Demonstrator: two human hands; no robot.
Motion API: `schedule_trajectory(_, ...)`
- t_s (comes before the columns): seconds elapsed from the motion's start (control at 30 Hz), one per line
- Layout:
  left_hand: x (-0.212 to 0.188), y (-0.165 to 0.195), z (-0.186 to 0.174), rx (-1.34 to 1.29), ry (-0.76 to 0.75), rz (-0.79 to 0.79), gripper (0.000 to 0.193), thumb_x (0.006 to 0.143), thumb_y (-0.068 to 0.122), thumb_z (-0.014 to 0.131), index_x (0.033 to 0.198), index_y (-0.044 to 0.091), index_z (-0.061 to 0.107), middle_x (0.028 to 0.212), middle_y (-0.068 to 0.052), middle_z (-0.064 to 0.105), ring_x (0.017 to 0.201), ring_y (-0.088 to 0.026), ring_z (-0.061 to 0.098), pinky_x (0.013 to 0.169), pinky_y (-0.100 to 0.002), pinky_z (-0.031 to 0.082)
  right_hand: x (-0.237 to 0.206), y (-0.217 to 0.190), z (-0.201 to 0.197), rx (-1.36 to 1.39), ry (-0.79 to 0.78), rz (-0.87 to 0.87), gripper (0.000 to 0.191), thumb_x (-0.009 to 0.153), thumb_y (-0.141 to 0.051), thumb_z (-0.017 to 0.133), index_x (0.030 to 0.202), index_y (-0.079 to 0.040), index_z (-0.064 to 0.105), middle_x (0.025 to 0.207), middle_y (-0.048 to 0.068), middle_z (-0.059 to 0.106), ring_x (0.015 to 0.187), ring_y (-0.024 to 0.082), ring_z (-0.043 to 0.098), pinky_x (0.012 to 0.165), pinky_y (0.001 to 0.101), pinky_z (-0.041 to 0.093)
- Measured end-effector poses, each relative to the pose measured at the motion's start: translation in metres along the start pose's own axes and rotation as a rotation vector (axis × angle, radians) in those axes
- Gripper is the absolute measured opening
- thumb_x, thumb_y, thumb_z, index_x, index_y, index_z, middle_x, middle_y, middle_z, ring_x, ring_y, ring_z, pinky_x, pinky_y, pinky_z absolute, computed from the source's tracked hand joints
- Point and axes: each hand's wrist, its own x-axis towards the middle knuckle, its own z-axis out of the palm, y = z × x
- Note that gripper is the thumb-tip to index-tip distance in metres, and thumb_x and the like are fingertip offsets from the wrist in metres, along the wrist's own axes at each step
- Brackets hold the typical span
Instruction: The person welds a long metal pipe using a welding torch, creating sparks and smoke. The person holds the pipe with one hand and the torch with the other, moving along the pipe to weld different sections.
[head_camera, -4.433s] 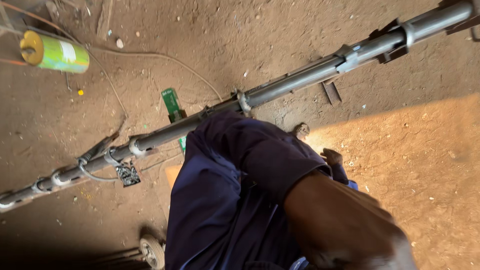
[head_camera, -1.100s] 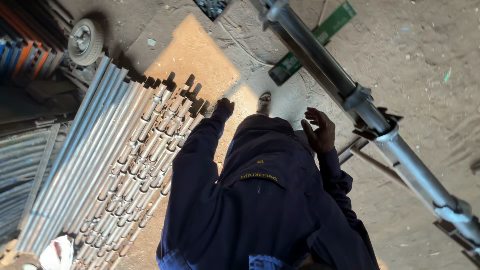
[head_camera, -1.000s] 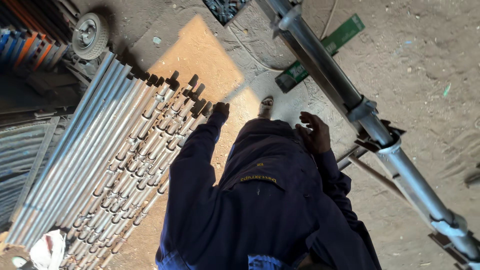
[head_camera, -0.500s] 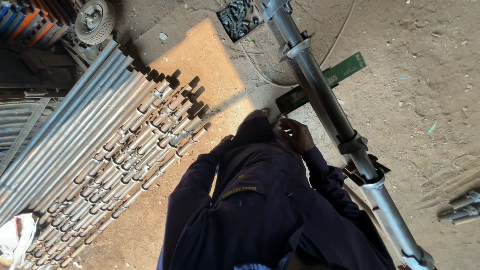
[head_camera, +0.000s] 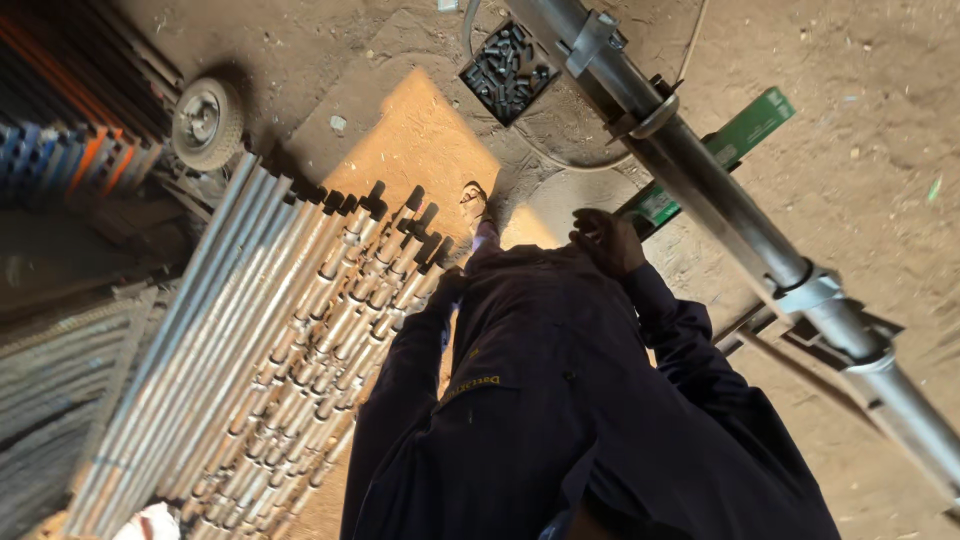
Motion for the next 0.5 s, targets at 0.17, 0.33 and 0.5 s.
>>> schedule_trajectory(0.17,0.036,-0.022,-0.105,0.032,0.077,-0.023,0.038,0.08,0.039,0.075,0.1,0.007,0.069,0.101,-0.016,0.07,0.096,-0.036,0.067,0.08,-0.051,0.054,0.05,-0.06,0.065,0.151,0.045,-0.025,0.043,0.095,-0.022,0.072,0.131,0.002,0.063,0.117,0.018,0.074,0.1,0.026,0.076,0.082,0.0358,0.063)
schedule_trajectory(0.33,0.052,-0.034,-0.175,0.035,0.088,-0.033,0.038,0.079,0.039,0.076,0.099,0.007,0.069,0.099,-0.016,0.07,0.095,-0.036,0.068,0.079,-0.051,0.054,0.074,-0.096,0.104,0.075,-0.065,-0.113,0.04,0.093,-0.021,0.075,0.127,0.0,0.067,0.112,0.017,0.076,0.102,0.026,0.076,0.085,0.0371,0.062)
schedule_trajectory(0.5,0.075,-0.044,-0.187,0.035,0.0,-0.003,0.037,0.079,0.038,0.077,0.098,0.007,0.068,0.097,-0.016,0.07,0.093,-0.035,0.068,0.078,-0.05,0.055,0.082,-0.091,0.111,0.002,0.112,0.079,0.041,0.095,-0.022,0.074,0.128,0.0,0.066,0.112,0.017,0.075,0.097,0.027,0.075,0.082,0.0362,0.062)
